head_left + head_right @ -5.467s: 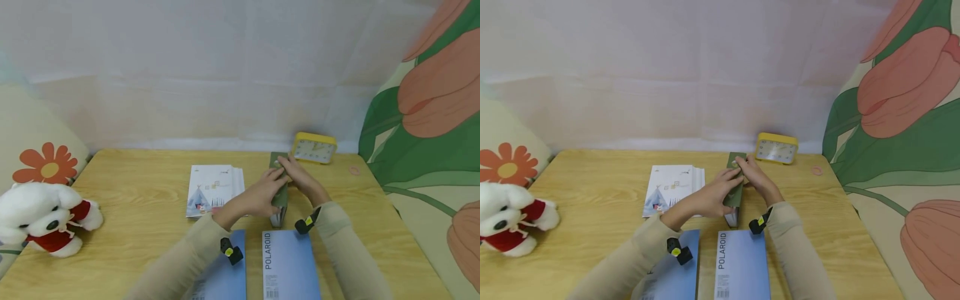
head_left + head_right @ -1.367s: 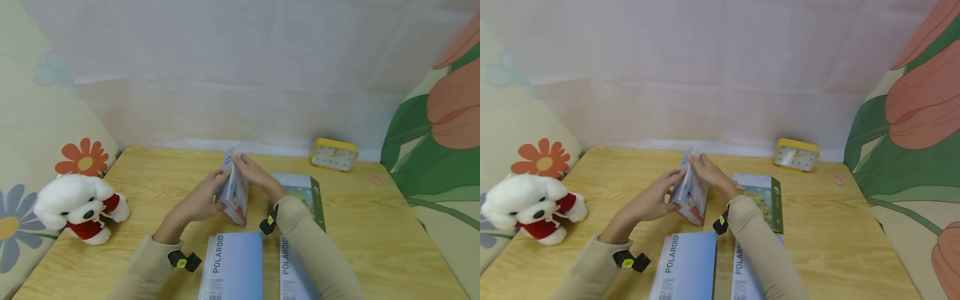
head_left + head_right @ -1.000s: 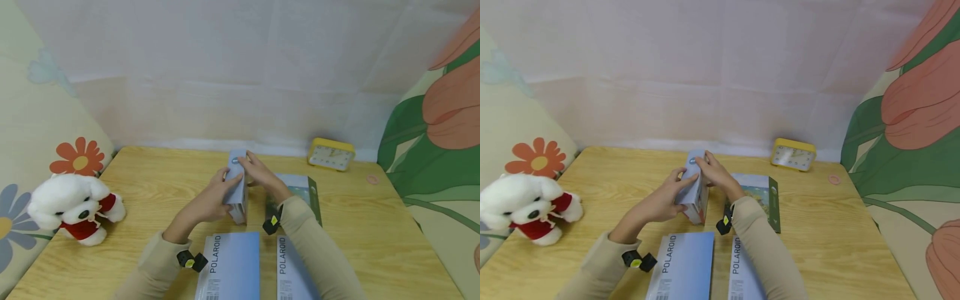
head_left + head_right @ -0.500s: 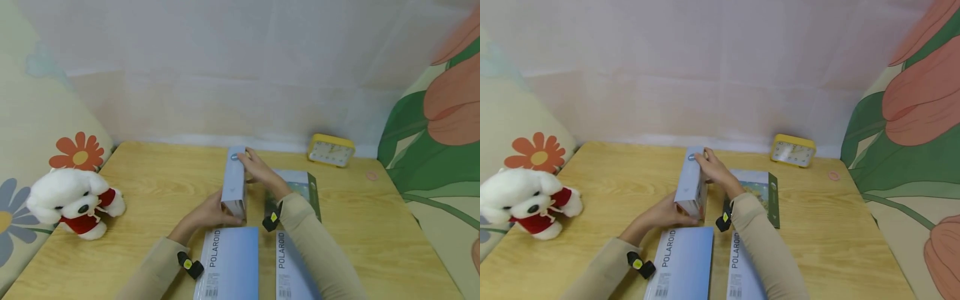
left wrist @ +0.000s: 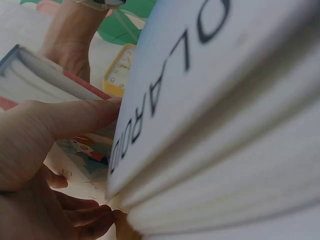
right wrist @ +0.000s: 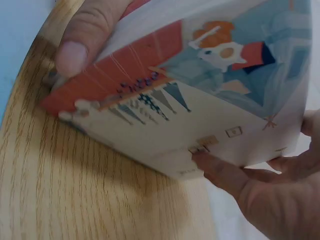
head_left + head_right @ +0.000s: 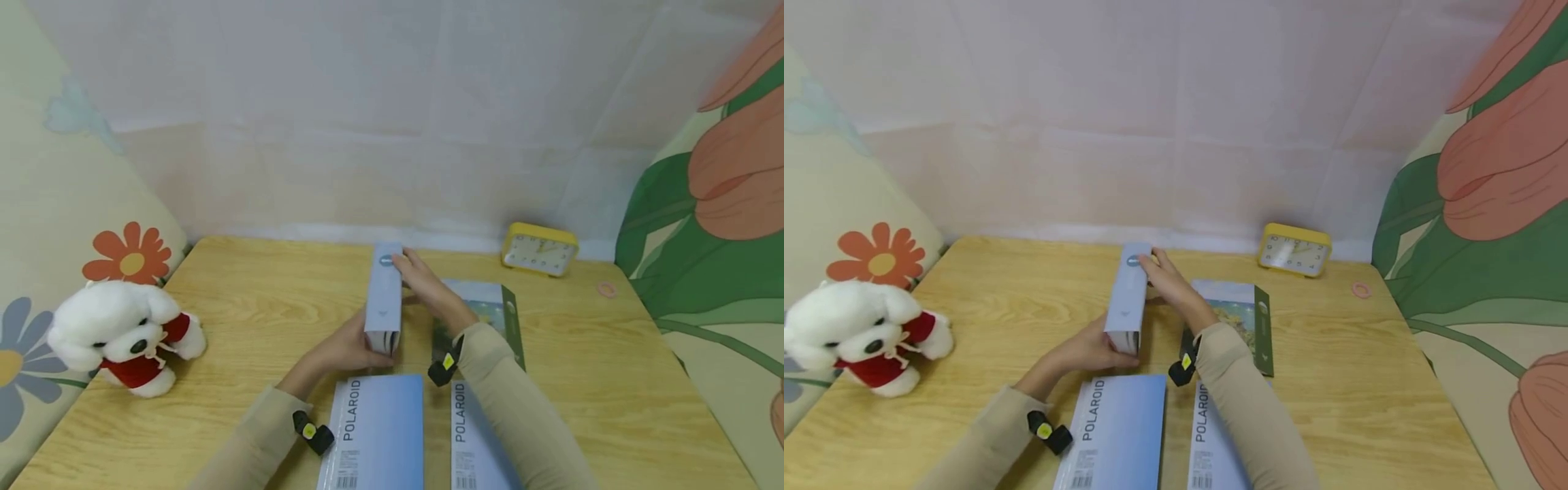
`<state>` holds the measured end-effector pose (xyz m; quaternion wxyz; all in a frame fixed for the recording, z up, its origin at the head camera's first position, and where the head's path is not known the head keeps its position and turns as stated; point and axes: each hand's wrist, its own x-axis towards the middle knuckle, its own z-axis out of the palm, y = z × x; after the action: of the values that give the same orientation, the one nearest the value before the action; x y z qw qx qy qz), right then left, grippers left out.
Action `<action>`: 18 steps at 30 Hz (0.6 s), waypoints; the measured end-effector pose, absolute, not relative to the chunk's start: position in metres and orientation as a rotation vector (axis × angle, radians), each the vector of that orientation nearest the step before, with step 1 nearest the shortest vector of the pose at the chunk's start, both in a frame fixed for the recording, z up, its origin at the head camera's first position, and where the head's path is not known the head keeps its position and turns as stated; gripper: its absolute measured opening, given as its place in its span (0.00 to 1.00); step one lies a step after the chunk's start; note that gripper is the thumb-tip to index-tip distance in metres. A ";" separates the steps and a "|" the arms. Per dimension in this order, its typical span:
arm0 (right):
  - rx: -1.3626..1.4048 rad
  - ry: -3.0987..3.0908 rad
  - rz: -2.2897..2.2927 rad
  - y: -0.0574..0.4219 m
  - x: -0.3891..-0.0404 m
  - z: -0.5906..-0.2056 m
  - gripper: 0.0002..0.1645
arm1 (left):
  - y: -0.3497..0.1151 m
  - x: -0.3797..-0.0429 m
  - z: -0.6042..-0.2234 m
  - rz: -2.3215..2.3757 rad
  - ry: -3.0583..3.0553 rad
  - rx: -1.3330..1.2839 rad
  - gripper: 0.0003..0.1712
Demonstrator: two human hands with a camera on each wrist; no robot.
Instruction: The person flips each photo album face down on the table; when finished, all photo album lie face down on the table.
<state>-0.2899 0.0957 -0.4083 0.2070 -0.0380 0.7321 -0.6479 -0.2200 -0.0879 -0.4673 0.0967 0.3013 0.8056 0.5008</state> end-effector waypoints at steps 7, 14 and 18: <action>-0.146 2.108 -1.810 0.108 -0.288 -0.414 0.29 | -0.100 -0.219 -0.461 1.273 2.532 0.726 0.72; -0.155 2.466 -1.420 0.115 -0.280 -0.430 0.38 | -0.116 -0.216 -0.462 0.972 2.733 0.617 0.64; -0.212 2.578 -1.015 0.114 -0.273 -0.437 0.55 | -0.118 -0.216 -0.462 0.861 2.817 0.574 0.60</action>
<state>-0.2733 0.1136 -0.4373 0.1803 -0.0750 0.9126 -0.3592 -0.2157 -0.1179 -0.4619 0.0702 0.1908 0.9364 0.2861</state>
